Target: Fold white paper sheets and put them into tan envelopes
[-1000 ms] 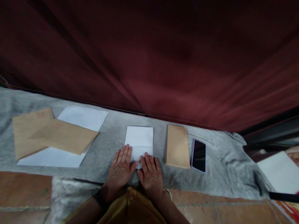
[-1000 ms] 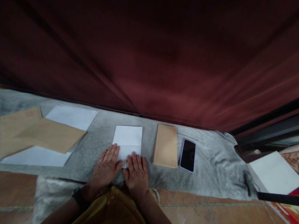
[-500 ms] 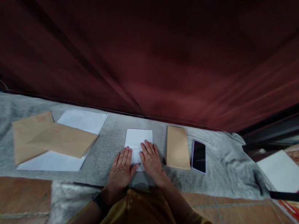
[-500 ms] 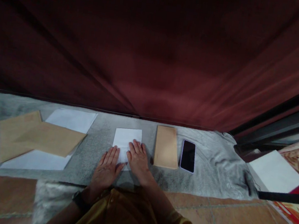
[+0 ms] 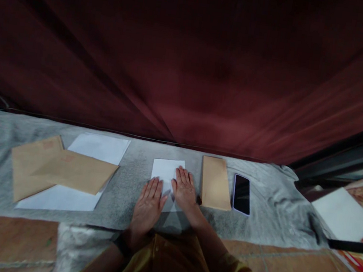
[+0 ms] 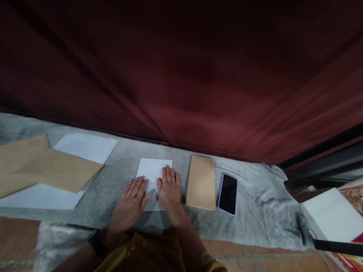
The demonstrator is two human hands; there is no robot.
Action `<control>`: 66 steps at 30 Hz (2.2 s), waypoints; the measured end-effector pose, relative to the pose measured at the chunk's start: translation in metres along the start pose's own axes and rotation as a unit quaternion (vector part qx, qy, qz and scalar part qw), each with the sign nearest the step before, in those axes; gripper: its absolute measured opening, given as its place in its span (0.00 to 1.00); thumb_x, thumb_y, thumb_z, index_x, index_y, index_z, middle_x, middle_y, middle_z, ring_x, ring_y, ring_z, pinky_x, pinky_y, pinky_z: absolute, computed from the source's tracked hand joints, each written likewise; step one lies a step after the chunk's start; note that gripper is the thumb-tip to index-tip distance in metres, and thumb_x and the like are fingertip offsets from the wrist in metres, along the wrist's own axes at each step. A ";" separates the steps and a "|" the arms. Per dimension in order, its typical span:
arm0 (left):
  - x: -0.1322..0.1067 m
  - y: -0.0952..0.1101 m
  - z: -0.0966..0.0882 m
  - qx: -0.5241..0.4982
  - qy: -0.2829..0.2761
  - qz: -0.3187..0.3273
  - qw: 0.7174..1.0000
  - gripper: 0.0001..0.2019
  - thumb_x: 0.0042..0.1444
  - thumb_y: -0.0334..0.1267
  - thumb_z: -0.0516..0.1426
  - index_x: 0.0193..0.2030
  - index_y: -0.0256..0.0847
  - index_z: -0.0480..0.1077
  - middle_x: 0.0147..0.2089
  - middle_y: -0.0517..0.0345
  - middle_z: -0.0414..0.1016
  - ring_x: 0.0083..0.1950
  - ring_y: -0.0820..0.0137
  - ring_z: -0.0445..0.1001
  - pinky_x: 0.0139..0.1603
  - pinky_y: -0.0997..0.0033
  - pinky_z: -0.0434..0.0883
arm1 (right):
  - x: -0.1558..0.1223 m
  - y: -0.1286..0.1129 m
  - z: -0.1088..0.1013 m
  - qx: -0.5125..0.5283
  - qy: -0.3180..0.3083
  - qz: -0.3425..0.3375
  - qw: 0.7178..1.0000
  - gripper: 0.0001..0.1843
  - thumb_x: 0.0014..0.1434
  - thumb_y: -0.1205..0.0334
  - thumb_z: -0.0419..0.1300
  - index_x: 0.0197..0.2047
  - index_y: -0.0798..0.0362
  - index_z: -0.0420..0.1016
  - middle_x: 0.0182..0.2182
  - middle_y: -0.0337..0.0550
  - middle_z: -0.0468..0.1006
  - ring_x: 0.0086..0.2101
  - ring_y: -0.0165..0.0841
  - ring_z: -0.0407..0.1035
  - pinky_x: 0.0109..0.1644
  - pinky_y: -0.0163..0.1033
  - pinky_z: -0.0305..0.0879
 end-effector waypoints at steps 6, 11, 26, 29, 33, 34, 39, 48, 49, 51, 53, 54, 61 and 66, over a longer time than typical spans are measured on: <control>0.067 0.020 0.015 -0.030 -0.047 0.063 0.996 0.28 0.72 0.44 0.40 0.71 0.29 0.60 0.72 0.41 0.63 0.75 0.59 0.57 0.75 0.52 0.58 | -0.002 -0.001 -0.001 -0.016 -0.023 -0.015 0.999 0.29 0.72 0.63 0.48 0.74 0.60 0.56 0.72 0.52 0.58 0.70 0.42 0.53 0.74 0.52 0.44; 0.105 0.020 0.033 -0.051 -0.063 0.084 0.993 0.28 0.72 0.46 0.40 0.69 0.31 0.63 0.71 0.43 0.66 0.74 0.60 0.61 0.73 0.53 0.60 | -0.002 -0.003 0.000 -0.026 -0.031 -0.015 0.999 0.31 0.69 0.63 0.53 0.72 0.64 0.58 0.70 0.59 0.61 0.69 0.44 0.55 0.74 0.53 0.45; 0.099 -0.004 0.033 -0.003 -0.041 0.016 0.999 0.31 0.71 0.50 0.40 0.73 0.33 0.58 0.75 0.42 0.59 0.77 0.59 0.53 0.76 0.52 0.52 | 0.000 -0.003 -0.001 -0.012 0.005 -0.007 1.000 0.27 0.73 0.59 0.49 0.71 0.58 0.61 0.69 0.54 0.64 0.68 0.43 0.56 0.72 0.55 0.49; 0.094 -0.012 0.031 0.009 -0.030 0.002 0.999 0.33 0.71 0.51 0.40 0.73 0.27 0.57 0.74 0.38 0.58 0.77 0.58 0.53 0.76 0.53 0.52 | 0.000 -0.003 -0.001 -0.010 0.008 -0.001 1.000 0.28 0.73 0.59 0.49 0.72 0.59 0.60 0.69 0.54 0.64 0.68 0.43 0.56 0.72 0.54 0.48; 0.085 -0.020 0.029 0.012 -0.008 -0.015 1.000 0.34 0.71 0.52 0.40 0.73 0.26 0.56 0.74 0.36 0.57 0.77 0.56 0.53 0.75 0.51 0.54 | 0.000 -0.003 -0.001 -0.015 0.004 -0.001 1.000 0.28 0.74 0.58 0.48 0.73 0.60 0.58 0.69 0.54 0.63 0.69 0.43 0.56 0.72 0.54 0.49; 0.083 -0.022 0.029 0.012 -0.003 -0.021 1.000 0.34 0.71 0.52 0.40 0.73 0.26 0.55 0.74 0.36 0.58 0.77 0.55 0.54 0.75 0.50 0.54 | 0.000 -0.003 -0.002 -0.015 0.004 -0.002 1.000 0.29 0.74 0.58 0.47 0.73 0.60 0.58 0.69 0.55 0.63 0.69 0.43 0.56 0.72 0.54 0.49; 0.074 -0.029 0.025 0.013 0.014 -0.033 0.999 0.33 0.71 0.50 0.41 0.74 0.28 0.55 0.74 0.37 0.59 0.76 0.55 0.56 0.75 0.49 0.55 | 0.000 -0.003 -0.003 -0.010 0.007 -0.007 1.000 0.29 0.74 0.58 0.47 0.73 0.61 0.57 0.69 0.56 0.63 0.69 0.44 0.56 0.72 0.55 0.49; 0.044 -0.033 0.008 0.023 0.006 -0.051 0.998 0.31 0.71 0.48 0.42 0.73 0.29 0.57 0.74 0.37 0.57 0.76 0.53 0.55 0.74 0.46 0.56 | 0.001 -0.004 -0.004 -0.008 0.005 0.003 1.000 0.29 0.74 0.57 0.47 0.73 0.61 0.58 0.69 0.54 0.63 0.68 0.43 0.57 0.73 0.54 0.48; 0.036 -0.030 0.006 0.023 0.004 -0.042 0.999 0.30 0.71 0.47 0.42 0.73 0.30 0.57 0.75 0.39 0.57 0.77 0.53 0.54 0.75 0.46 0.55 | 0.000 -0.004 -0.003 -0.007 0.005 0.003 1.000 0.29 0.74 0.57 0.47 0.73 0.61 0.57 0.69 0.54 0.63 0.68 0.43 0.56 0.73 0.54 0.48; 0.020 -0.021 0.005 0.019 -0.012 -0.011 1.000 0.28 0.71 0.46 0.43 0.73 0.36 0.58 0.76 0.45 0.56 0.77 0.55 0.53 0.75 0.46 0.55 | -0.001 -0.003 -0.002 -0.007 0.005 0.001 1.000 0.29 0.74 0.57 0.47 0.73 0.60 0.57 0.69 0.54 0.62 0.69 0.43 0.56 0.73 0.54 0.48; 0.004 -0.013 0.006 0.015 -0.031 0.024 0.999 0.27 0.71 0.46 0.44 0.73 0.41 0.58 0.76 0.50 0.57 0.77 0.56 0.54 0.74 0.47 0.57 | -0.001 -0.002 -0.001 -0.007 0.003 0.000 1.000 0.29 0.74 0.57 0.47 0.73 0.60 0.56 0.70 0.55 0.62 0.69 0.43 0.56 0.73 0.54 0.48; -0.002 -0.011 0.006 0.015 -0.039 0.037 0.998 0.27 0.71 0.46 0.45 0.73 0.42 0.59 0.76 0.51 0.57 0.77 0.56 0.54 0.74 0.47 0.58 | -0.001 -0.001 0.000 -0.006 0.001 0.001 1.000 0.29 0.74 0.57 0.47 0.73 0.60 0.57 0.70 0.55 0.62 0.69 0.43 0.55 0.73 0.55 0.47; -0.012 -0.011 0.007 0.026 -0.037 0.062 0.997 0.28 0.70 0.47 0.47 0.73 0.39 0.59 0.75 0.46 0.56 0.76 0.55 0.55 0.73 0.48 0.60 | 0.013 -0.015 0.004 0.012 -0.026 0.015 0.999 0.28 0.74 0.57 0.49 0.72 0.59 0.61 0.70 0.54 0.61 0.69 0.44 0.56 0.74 0.55 0.45; -0.012 -0.008 0.002 0.028 -0.017 0.075 0.997 0.28 0.70 0.46 0.49 0.73 0.37 0.59 0.75 0.45 0.57 0.76 0.54 0.56 0.73 0.47 0.60 | 0.026 -0.026 0.013 0.020 -0.053 -0.001 0.998 0.27 0.73 0.55 0.51 0.72 0.53 0.61 0.71 0.49 0.59 0.70 0.42 0.53 0.74 0.54 0.44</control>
Point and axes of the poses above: each hand's wrist, its own x-axis towards the middle knuckle, its own z-axis out of the palm, y = z × x, the point moved 4 cm from there along x, towards the middle knuckle
